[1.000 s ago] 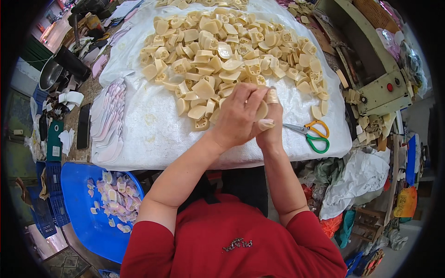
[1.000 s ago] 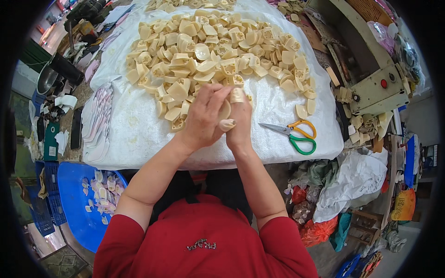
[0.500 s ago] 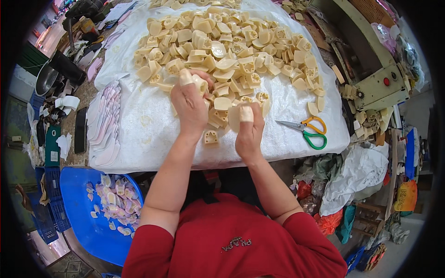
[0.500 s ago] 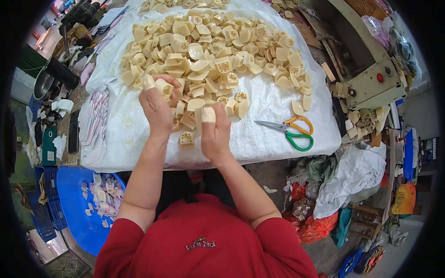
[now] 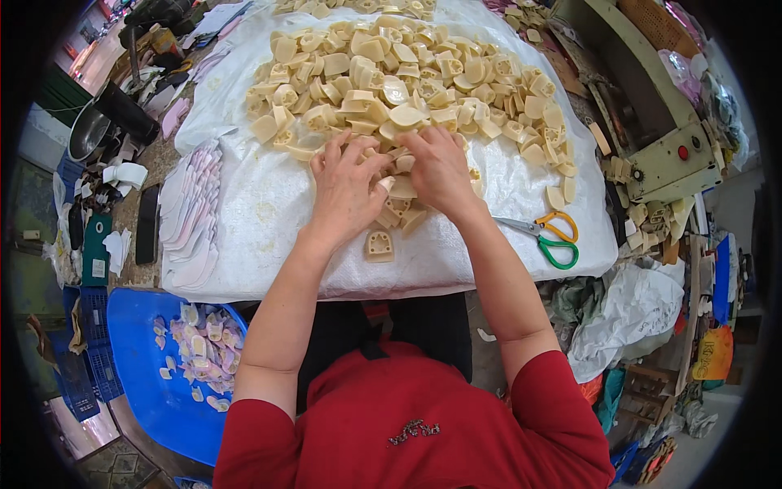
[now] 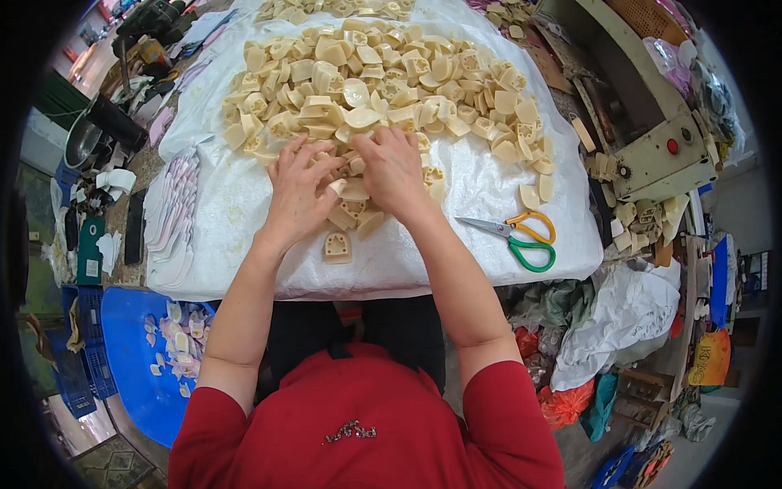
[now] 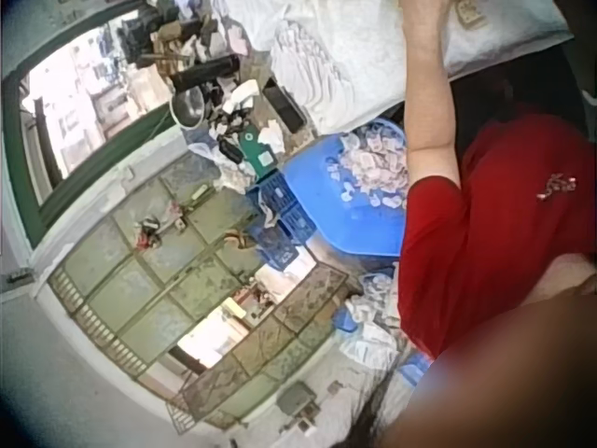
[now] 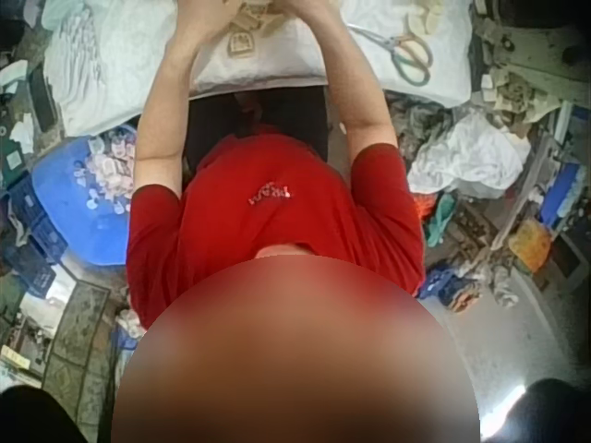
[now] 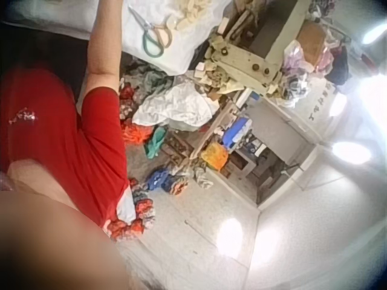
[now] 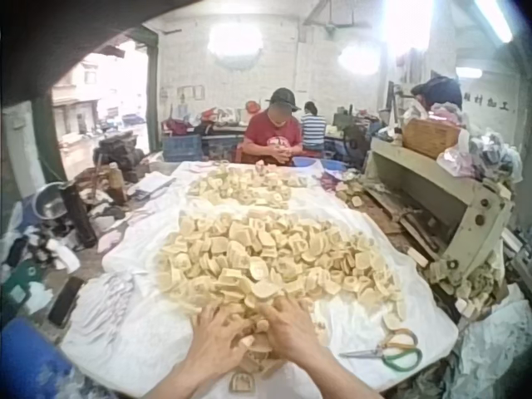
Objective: Manually assembling or sorting plastic/rubber shoe heel components and lining them with insoles.
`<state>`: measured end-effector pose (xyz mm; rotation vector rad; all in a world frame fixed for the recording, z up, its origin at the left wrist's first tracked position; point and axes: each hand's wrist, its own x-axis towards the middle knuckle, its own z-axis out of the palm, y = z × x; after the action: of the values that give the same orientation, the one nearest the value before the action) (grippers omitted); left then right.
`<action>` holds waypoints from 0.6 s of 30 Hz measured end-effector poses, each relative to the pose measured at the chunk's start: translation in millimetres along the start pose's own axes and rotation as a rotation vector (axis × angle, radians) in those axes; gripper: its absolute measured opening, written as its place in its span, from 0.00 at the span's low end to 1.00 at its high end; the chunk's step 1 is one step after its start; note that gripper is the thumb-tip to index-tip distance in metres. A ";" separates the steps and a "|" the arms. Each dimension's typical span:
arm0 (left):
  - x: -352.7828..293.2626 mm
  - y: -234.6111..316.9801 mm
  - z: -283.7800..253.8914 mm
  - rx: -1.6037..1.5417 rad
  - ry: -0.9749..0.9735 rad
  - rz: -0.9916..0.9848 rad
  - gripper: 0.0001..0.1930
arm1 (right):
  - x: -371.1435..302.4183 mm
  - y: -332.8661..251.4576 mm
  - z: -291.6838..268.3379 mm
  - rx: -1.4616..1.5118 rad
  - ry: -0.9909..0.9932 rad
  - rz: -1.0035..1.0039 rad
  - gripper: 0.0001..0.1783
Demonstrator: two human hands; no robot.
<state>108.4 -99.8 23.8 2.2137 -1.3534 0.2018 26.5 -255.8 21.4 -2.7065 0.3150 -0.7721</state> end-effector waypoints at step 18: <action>27.1 27.8 10.2 -0.288 0.188 0.194 0.32 | -7.6 -25.5 -26.6 0.868 0.302 0.303 0.04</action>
<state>96.2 -136.0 35.7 1.7830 -1.3952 0.2610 8.9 -236.1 48.2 -1.6930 0.3427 -0.9431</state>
